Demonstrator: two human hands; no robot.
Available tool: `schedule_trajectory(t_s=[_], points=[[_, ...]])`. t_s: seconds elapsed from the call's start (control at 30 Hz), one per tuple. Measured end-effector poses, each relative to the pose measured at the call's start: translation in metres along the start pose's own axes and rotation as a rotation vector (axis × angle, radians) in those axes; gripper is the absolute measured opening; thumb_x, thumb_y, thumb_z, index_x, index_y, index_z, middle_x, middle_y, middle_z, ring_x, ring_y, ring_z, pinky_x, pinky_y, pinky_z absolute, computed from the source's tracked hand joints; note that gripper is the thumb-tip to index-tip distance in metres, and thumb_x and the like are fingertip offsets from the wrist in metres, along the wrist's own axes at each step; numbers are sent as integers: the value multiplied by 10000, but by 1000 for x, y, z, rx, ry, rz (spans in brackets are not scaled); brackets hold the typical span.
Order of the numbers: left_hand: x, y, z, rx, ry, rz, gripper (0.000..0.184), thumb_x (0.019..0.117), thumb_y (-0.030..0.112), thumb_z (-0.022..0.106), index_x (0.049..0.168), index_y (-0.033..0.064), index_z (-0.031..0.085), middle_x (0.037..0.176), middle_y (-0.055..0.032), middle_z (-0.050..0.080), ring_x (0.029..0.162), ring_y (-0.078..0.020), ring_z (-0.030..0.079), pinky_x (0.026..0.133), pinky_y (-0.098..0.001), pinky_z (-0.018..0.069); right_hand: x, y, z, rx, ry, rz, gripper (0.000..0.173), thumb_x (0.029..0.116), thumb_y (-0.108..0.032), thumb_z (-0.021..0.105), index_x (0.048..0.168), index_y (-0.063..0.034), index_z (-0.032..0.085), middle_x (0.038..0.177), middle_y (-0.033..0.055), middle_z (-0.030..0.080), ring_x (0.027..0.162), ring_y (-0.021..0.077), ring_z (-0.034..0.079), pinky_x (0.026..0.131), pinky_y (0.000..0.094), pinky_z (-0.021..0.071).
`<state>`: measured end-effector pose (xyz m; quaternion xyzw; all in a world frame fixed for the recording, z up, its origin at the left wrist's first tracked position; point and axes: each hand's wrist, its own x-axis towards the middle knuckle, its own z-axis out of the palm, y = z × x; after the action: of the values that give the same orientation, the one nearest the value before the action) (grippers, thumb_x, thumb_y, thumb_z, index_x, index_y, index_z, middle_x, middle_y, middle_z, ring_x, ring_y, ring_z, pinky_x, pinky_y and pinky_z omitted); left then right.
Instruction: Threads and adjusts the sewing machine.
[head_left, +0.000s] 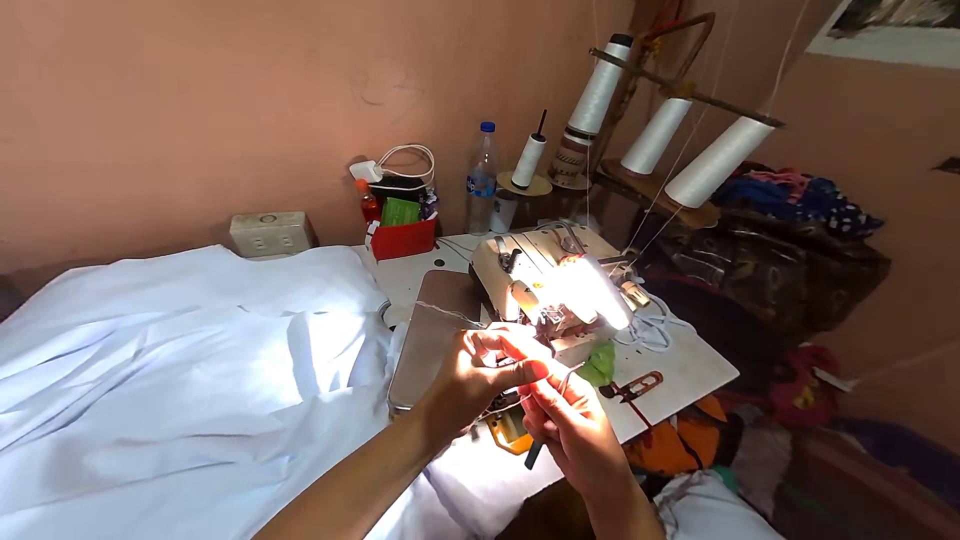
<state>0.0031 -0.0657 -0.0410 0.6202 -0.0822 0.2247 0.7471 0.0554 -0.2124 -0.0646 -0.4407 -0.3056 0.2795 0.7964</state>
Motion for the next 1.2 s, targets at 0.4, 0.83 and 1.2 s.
schedule_trajectory(t_s=[0.4,0.83,1.2], points=[[6,15,-7,286,62,10,89,885,-15,657,904,20,737,1020,13,721,1003,-2,668,895,-172,557,-15,-2,-37,-682,-10,-152,367,980,-72,379,1193,70,643,1023,5,658,758,-48,554,684,119,479],[7,21,-1,3,259,-306,241,945,-78,587,826,74,733,819,35,736,792,-22,683,769,-194,567,-11,-12,-26,-857,156,-447,192,963,-142,641,1031,27,700,862,-17,695,701,-67,635,634,84,547],[8,20,-3,-231,276,-399,329,1023,-60,419,904,21,715,925,-44,742,909,-100,705,857,-248,578,7,-6,-22,-873,153,-417,197,938,-96,634,1032,50,726,879,21,709,676,-57,637,631,90,550]])
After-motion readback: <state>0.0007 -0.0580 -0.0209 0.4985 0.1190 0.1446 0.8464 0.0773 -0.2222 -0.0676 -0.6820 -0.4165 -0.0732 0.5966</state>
